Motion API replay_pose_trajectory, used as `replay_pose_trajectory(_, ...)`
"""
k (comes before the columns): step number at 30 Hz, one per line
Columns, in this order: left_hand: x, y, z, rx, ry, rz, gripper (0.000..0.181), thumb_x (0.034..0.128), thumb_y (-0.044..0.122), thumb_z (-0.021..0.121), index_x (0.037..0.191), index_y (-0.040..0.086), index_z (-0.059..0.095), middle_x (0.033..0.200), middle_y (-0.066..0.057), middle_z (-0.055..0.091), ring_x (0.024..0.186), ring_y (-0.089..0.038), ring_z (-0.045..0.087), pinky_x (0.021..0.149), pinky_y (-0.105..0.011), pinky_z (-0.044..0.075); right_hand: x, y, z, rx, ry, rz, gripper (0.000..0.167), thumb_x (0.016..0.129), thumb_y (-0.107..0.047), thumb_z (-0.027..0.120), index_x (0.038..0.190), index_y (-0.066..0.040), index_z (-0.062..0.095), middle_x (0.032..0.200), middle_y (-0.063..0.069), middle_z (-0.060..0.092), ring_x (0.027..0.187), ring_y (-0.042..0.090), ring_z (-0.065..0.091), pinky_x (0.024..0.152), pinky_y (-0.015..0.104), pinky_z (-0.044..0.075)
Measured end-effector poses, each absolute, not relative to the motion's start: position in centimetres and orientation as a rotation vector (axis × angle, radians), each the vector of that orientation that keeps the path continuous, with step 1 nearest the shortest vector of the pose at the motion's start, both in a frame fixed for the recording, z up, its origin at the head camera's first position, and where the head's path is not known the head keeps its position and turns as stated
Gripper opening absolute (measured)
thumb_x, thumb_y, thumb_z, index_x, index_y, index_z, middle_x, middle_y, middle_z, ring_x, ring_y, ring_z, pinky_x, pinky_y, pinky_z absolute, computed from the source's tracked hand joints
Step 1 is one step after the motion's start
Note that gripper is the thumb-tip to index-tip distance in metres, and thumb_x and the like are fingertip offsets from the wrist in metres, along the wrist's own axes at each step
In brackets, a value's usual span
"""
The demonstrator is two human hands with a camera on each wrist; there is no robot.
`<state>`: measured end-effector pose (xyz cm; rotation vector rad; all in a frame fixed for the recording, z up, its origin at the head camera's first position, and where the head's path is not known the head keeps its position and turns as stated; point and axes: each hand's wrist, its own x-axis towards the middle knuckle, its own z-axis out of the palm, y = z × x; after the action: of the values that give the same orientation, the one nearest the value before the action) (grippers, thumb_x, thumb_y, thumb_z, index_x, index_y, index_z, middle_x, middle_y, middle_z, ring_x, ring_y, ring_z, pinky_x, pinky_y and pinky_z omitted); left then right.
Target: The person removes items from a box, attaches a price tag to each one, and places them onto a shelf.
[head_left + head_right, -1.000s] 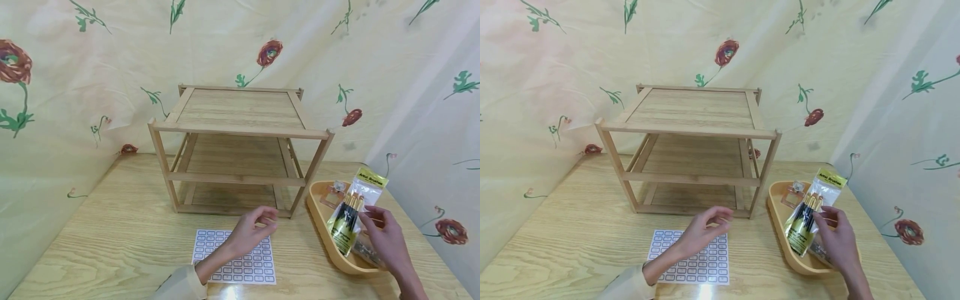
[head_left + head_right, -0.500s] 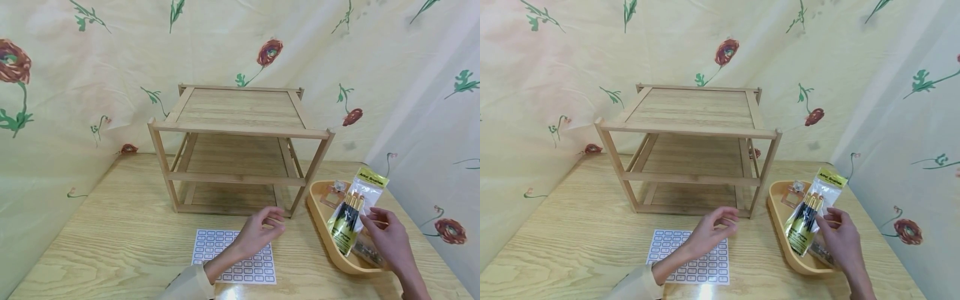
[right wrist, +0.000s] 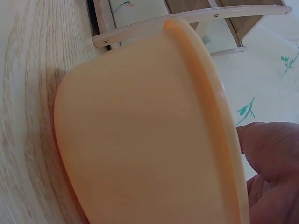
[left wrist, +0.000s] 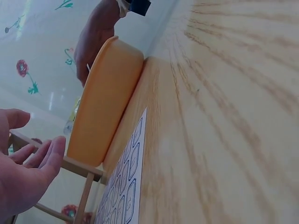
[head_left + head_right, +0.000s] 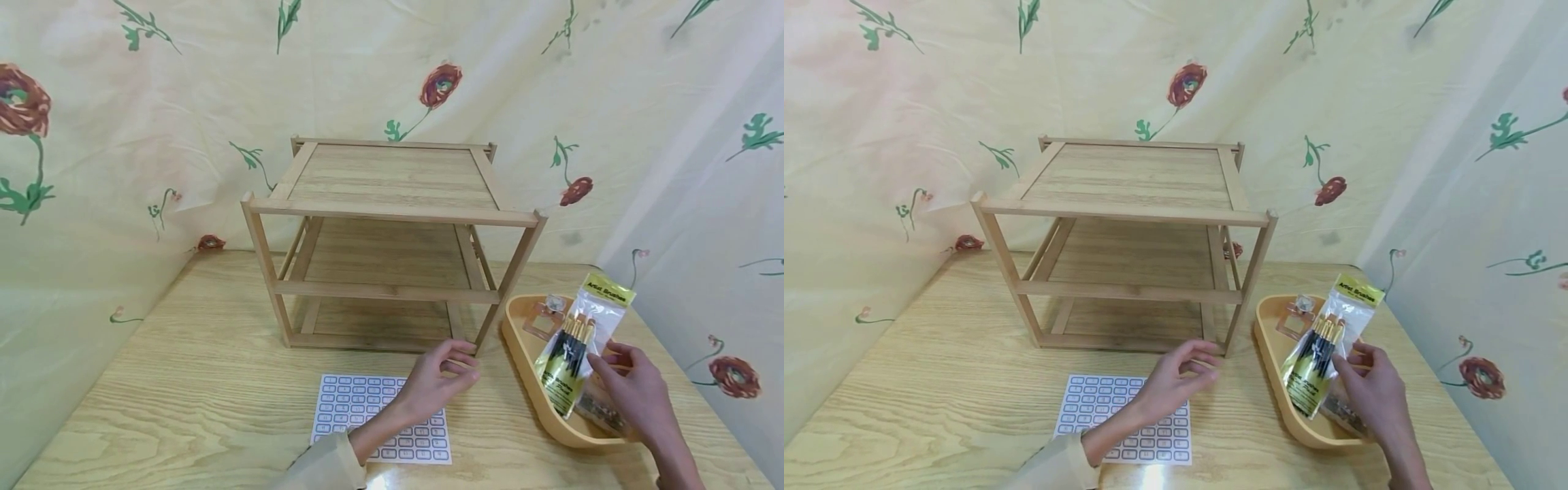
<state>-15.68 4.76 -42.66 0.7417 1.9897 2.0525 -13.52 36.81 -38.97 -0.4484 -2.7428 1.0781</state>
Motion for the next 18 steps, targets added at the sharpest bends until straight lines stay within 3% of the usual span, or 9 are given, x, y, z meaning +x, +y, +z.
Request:
replay_pose_trajectory(11,-15.6,5.6,-43.1,0.727,1.974,2.027,0.048,0.0989,0.017,0.069,0.141,0.0,0.053,0.125,-0.016,0.066,0.102,-0.007,0.065,0.086,-0.023,0.055,-13.7,37.3,-39.2,-0.42,-2.801,1.037,0.069,0.108,-0.033,0.055,0.143,0.022,0.034,0.125,0.042,0.055,0.111,0.054,0.058,0.063,0.015,0.045)
replay_pose_trajectory(15,-15.7,5.9,-43.3,0.727,1.979,2.014,0.046,0.0995,0.019,0.069,0.141,0.003,0.055,0.124,-0.014,0.067,0.102,-0.007,0.065,0.083,-0.023,0.056,-13.8,37.5,-39.1,-0.453,-2.849,1.015,0.072,0.108,-0.036,0.052,0.144,0.023,0.031,0.129,0.043,0.052,0.115,0.055,0.056,0.078,0.037,0.057)
replay_pose_trajectory(18,-15.7,6.1,-43.4,0.718,1.976,2.024,0.045,0.0991,0.018,0.069,0.14,0.005,0.056,0.123,-0.011,0.067,0.101,-0.008,0.066,0.082,-0.023,0.056,-14.0,37.5,-38.9,-0.484,-2.874,1.01,0.074,0.109,-0.037,0.051,0.145,0.024,0.029,0.131,0.044,0.05,0.117,0.056,0.055,0.086,0.055,0.055)
